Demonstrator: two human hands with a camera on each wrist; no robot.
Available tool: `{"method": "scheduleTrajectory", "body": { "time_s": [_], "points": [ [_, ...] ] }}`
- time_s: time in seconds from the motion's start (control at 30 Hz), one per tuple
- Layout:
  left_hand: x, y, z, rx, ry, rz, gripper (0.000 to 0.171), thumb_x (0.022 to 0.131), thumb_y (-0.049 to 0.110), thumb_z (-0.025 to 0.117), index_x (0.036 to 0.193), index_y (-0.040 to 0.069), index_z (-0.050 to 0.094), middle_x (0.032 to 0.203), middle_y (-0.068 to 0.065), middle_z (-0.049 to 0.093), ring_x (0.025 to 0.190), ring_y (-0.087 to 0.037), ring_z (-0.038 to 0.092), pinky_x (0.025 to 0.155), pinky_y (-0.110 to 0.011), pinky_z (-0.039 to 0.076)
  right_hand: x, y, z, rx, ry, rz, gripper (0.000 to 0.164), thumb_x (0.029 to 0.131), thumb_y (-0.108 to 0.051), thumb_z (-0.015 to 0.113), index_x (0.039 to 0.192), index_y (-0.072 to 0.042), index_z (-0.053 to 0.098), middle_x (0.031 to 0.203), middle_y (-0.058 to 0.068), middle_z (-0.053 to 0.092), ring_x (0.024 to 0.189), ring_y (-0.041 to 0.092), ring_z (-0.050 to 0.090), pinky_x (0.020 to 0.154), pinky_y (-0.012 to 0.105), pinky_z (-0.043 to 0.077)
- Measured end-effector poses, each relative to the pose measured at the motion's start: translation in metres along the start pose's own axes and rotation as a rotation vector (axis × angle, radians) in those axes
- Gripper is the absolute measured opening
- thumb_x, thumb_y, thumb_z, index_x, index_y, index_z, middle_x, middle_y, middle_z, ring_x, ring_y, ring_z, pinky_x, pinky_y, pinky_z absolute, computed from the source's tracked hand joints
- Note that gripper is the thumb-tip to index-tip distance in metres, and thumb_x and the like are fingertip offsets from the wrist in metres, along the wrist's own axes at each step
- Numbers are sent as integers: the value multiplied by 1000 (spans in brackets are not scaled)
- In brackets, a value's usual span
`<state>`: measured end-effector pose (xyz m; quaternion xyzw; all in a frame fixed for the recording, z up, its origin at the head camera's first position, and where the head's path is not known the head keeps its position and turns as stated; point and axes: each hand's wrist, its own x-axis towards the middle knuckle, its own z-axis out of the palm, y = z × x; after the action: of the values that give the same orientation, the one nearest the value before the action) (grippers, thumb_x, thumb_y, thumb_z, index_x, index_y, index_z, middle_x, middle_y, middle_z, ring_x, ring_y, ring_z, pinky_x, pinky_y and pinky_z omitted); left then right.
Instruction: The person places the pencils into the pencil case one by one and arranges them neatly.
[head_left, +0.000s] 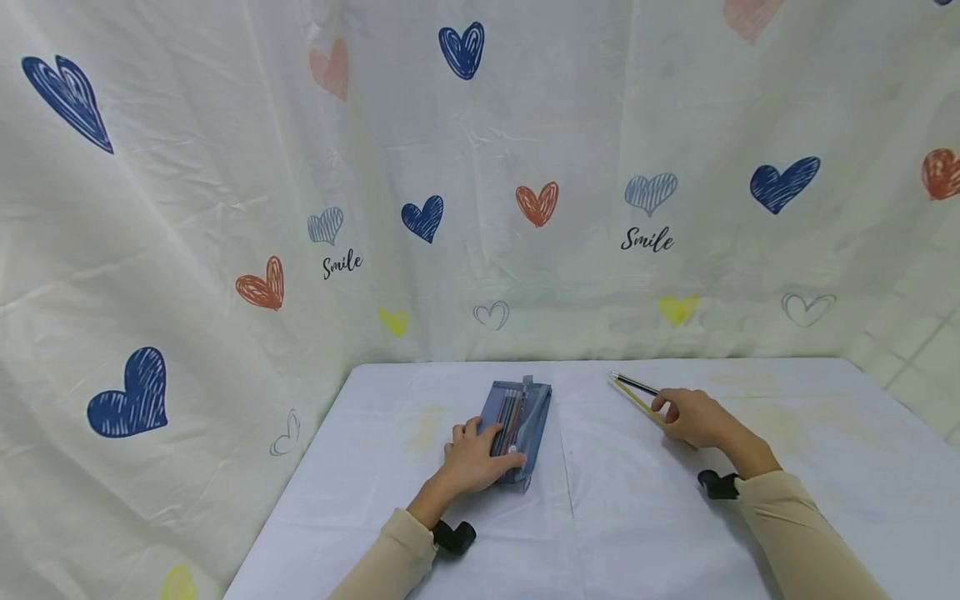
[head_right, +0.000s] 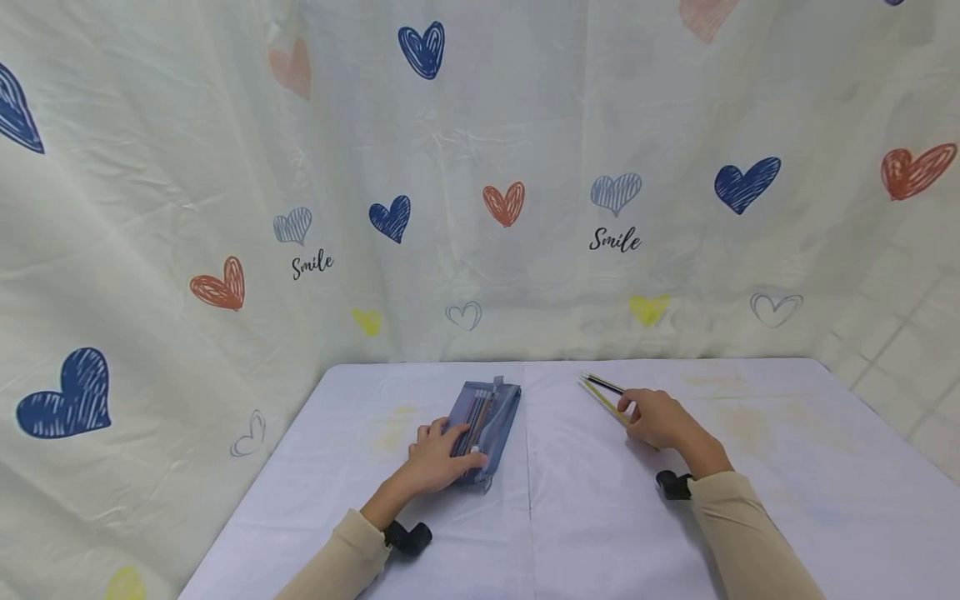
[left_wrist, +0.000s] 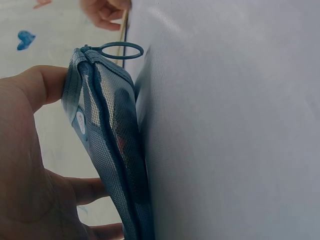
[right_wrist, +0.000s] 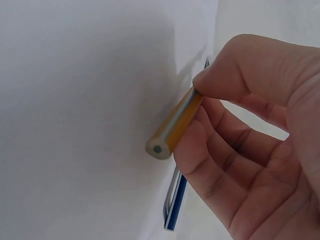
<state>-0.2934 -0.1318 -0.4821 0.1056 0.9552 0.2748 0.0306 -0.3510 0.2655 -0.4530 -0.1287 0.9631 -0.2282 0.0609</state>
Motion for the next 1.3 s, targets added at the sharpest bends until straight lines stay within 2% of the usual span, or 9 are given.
{"method": "scheduleTrajectory", "body": {
  "time_s": [0.27, 0.53, 0.63, 0.77, 0.93, 1.1, 1.3],
  "points": [
    [1, -1, 1, 2, -2, -1, 80, 88, 67, 63, 150, 17, 51, 160, -21, 33, 137, -40, 35, 96, -60, 35, 0, -2, 1, 23, 19, -43, 33, 79, -3, 71, 112, -2, 66, 83, 5, 64, 73, 18, 56, 65, 34, 46],
    [1, -1, 1, -6, -5, 2, 80, 88, 66, 63, 150, 17, 51, 160, -21, 33, 136, -40, 35, 96, -60, 35, -2, -6, 2, 64, 32, -48, 34, 80, -4, 72, 112, -1, 65, 85, 5, 63, 74, 18, 56, 66, 34, 45],
    [1, -1, 2, -3, -9, -4, 80, 88, 65, 62, 151, 16, 51, 161, -21, 32, 136, -40, 34, 97, -60, 34, -2, -12, 4, 120, 22, -45, 33, 81, -5, 71, 113, -1, 63, 84, 5, 62, 71, 17, 56, 63, 33, 45],
    [2, -2, 4, 3, -3, -7, 81, 88, 66, 61, 151, 16, 50, 161, -21, 31, 137, -41, 32, 97, -60, 33, -3, -23, 4, 252, -11, -44, 35, 83, -2, 68, 116, 2, 60, 85, 7, 59, 67, 18, 57, 59, 33, 48],
    [3, -6, 8, -4, 18, -3, 81, 88, 66, 62, 150, 16, 51, 161, -21, 32, 137, -41, 33, 95, -61, 33, -4, -32, 7, 374, -35, -33, 36, 82, 1, 67, 117, 7, 57, 91, 9, 58, 71, 19, 58, 61, 34, 52],
    [5, -6, 9, -9, 11, -6, 80, 88, 64, 62, 151, 17, 51, 162, -20, 31, 138, -41, 32, 97, -61, 33, -3, -32, 11, 410, -41, -15, 39, 84, 1, 67, 120, 8, 55, 96, 11, 60, 75, 19, 59, 63, 34, 54],
    [1, -1, 2, -4, -2, -1, 80, 88, 65, 63, 151, 16, 51, 161, -21, 32, 136, -40, 34, 95, -59, 34, -3, -36, 10, 445, -48, -39, 50, 86, 1, 66, 132, 7, 48, 95, 11, 57, 72, 20, 58, 63, 35, 53]
  ]
}}
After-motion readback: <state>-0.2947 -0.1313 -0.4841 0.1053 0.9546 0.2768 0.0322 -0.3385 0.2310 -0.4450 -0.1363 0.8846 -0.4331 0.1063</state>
